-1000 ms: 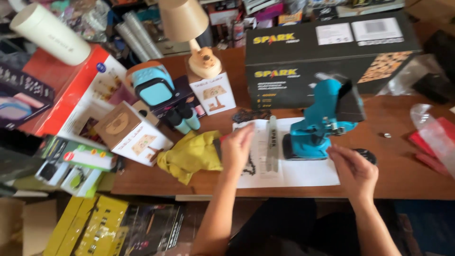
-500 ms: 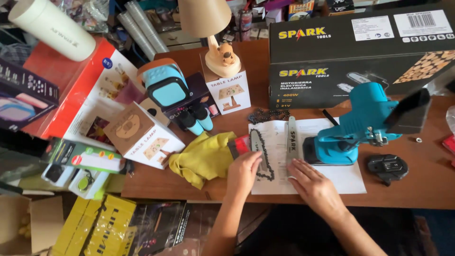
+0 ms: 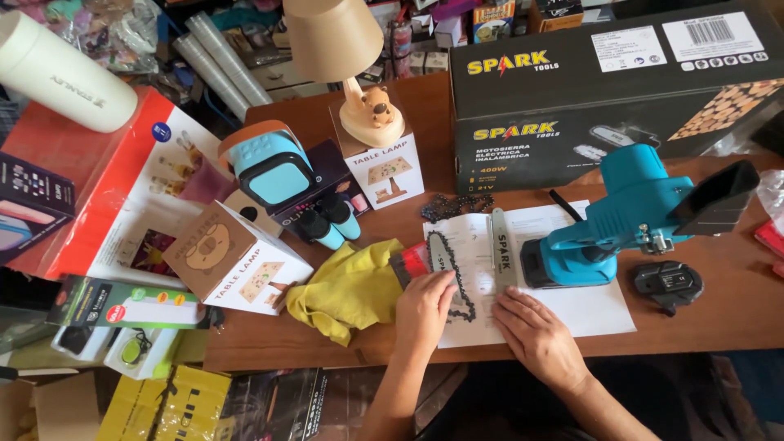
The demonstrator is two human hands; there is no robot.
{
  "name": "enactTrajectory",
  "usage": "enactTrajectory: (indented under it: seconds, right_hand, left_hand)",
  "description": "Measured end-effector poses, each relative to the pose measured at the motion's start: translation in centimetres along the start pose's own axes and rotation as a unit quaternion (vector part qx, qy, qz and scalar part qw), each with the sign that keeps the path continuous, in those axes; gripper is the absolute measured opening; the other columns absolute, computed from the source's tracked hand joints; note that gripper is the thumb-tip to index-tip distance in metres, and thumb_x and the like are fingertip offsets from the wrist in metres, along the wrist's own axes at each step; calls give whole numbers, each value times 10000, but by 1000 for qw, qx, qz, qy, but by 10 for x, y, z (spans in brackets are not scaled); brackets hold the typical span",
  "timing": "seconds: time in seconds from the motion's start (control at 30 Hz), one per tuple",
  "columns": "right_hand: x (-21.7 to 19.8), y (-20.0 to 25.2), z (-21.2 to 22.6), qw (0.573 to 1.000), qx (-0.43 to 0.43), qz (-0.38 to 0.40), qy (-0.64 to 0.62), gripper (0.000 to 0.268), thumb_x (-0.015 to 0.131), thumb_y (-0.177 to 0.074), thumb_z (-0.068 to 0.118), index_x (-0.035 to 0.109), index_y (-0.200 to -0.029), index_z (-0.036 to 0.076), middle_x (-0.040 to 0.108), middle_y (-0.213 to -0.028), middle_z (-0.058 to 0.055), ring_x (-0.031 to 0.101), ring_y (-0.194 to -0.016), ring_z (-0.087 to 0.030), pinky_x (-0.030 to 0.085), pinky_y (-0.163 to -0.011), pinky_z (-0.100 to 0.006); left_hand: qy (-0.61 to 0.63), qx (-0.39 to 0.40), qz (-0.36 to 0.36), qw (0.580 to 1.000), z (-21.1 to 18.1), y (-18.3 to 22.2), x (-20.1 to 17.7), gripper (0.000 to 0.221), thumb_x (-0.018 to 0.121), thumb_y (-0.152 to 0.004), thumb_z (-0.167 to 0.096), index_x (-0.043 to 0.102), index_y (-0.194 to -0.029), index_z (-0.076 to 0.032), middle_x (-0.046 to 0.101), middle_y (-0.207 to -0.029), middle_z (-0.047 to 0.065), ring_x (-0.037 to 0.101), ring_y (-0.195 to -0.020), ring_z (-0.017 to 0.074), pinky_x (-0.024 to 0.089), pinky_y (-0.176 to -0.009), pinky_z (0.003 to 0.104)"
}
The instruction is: Assembling a mini electric chainsaw by attaching the guide bar and chain and tightening the cover nut with a socket wrench
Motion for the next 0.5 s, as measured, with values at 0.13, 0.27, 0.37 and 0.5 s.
enactTrajectory:
  seconds: [0.13, 0.27, 0.37, 0.5]
  right_hand:
    - [-4, -1, 3, 1000, -9, -1, -13, 204, 702, -927, 137, 736, -1099, 33, 727, -1215, -123, 664, -1225, -290, 508, -1116, -407]
    - [-10, -1, 9, 999, -41, -23, -25, 170, 740, -904, 142, 746, -1031, 29, 738, -1141, -124, 699, -1148, -302, 530, -1090, -428]
    - [-8, 4, 7, 998, -43, -17, -30, 164, 735, -902, 133, 744, -1028, 28, 736, -1158, -131, 693, -1166, -302, 522, -1100, -434]
    - [-5, 19, -4, 999, -33, -4, -37, 182, 715, -909, 131, 735, -1057, 26, 735, -1186, -126, 685, -1181, -295, 528, -1087, -424]
  left_hand:
    - [16, 13, -3, 1000, -16, -3, 0, 235, 652, -990, -143, 718, -1172, -11, 753, -1122, 119, 697, -1001, 289, 562, -904, 410]
    - [-26, 46, 37, 998, -49, -11, 12, 232, 706, -931, -84, 724, -1158, -42, 733, -1225, 116, 632, -1229, 354, 533, -1068, 452]
    - [-32, 87, 82, 992, -59, -4, 41, 265, 690, -934, -34, 713, -1198, -34, 690, -1308, 143, 577, -1308, 388, 499, -1094, 481]
    - [-41, 93, 109, 989, -64, 2, 60, 270, 590, -1019, -149, 699, -1246, -51, 645, -1356, 167, 520, -1346, 392, 437, -1108, 484]
Point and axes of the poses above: each hand's wrist, its own y-axis away from the middle knuckle, its own x-axis out of the palm, z = x × y, the point moved 9 cm from there along -y, towards the middle knuckle
